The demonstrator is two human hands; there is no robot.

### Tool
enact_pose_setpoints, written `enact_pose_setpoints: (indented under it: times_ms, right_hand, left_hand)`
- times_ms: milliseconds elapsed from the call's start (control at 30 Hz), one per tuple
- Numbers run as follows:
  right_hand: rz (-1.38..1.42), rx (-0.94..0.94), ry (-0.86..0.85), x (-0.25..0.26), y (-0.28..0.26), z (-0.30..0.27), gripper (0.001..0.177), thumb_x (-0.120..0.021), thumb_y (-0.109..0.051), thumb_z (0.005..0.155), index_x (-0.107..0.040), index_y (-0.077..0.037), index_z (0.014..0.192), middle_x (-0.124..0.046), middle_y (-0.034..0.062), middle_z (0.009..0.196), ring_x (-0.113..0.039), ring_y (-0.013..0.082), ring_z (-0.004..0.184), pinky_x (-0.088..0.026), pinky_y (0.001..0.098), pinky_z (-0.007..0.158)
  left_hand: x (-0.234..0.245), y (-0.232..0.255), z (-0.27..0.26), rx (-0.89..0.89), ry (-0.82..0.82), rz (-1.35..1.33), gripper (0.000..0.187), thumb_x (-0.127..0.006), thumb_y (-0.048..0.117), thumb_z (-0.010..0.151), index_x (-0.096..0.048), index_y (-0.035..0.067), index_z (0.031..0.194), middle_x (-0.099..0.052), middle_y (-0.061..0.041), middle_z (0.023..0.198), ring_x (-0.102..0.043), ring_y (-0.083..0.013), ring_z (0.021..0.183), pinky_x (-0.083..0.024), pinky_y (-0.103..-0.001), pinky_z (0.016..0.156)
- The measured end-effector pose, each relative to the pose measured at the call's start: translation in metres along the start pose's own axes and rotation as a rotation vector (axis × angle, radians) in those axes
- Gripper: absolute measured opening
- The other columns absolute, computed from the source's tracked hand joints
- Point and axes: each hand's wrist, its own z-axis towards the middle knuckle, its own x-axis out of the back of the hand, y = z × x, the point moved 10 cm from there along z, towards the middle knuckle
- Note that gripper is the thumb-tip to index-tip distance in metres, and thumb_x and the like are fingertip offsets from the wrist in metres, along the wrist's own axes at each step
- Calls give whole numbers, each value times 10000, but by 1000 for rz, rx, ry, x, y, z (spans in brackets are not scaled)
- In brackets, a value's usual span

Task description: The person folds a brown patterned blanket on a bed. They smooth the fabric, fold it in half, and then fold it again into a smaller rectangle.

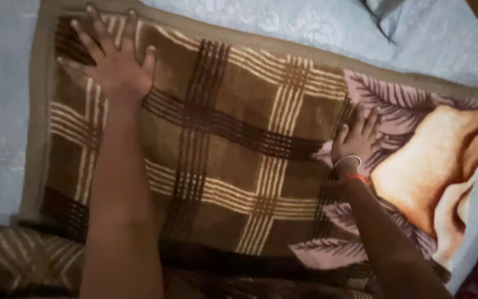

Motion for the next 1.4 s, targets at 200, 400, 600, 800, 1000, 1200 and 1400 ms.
enact_pose_setpoints:
  times_ms: [200,400,600,800,1000,1200,1400]
  right_hand:
    - [-90,-40,-39,-15,16,9,675,-445,-394,1032,-251,-328,1675,-92,68,1766,-56,296,1624,-59,656,1256]
    - [-143,28,-110,4,-5,13,651,-378,-415,1051,-202,-306,1668,-1,75,1751,46,318,1596,-30,669,1233]
    - [-180,-45,-265,-11,1,19,663,-350,-409,1036,-113,-355,1653,11,74,1741,19,357,1586,-66,686,1207]
    - [-461,200,-500,3,-49,-40,1000,-555,-667,917,-130,-121,1639,-30,90,1738,-31,329,1593,-146,689,1200]
    - [178,585,-504,48,-38,-234,849,-685,-437,845,-319,-185,1569,-283,157,1632,-210,414,1490,-123,688,1127]
    - [253,462,-159,166,107,-390,582,-736,-411,770,-686,-202,1310,-546,165,1481,-377,445,1434,-141,744,1071]
    - [127,-133,620,263,329,-536,578,-755,-400,802,-650,-7,1212,-708,220,1167,-643,382,1090,-466,500,952]
  left_hand:
    - [14,-5,33,-135,113,-76,655,-276,580,1068,-265,297,1658,-140,-158,1715,-71,-503,1533,-5,-822,1116]
    - [35,177,-137,-378,422,-345,628,-271,457,1184,-118,60,1646,-134,-171,1751,-217,-288,1654,-23,-709,1304]
    - [-110,231,-227,-495,-203,86,636,-319,552,1014,-139,436,1612,118,-30,1707,108,-277,1564,112,-712,1160]
    - [-120,228,-209,-402,-230,177,704,-303,599,981,-86,443,1632,162,6,1693,127,-247,1554,99,-694,1165]
    - [-117,230,-354,-378,-51,36,591,-468,473,1030,-439,190,1549,-259,-143,1673,-235,-358,1538,-126,-610,1240]
    - [-96,152,-602,-399,-4,-97,559,-620,429,941,-558,183,1438,-443,-108,1580,-336,-325,1491,-167,-696,1201]
    - [9,-6,-802,69,470,-104,971,-734,472,803,-339,-27,1537,-302,-321,1585,-210,-507,1456,-175,-721,1102]
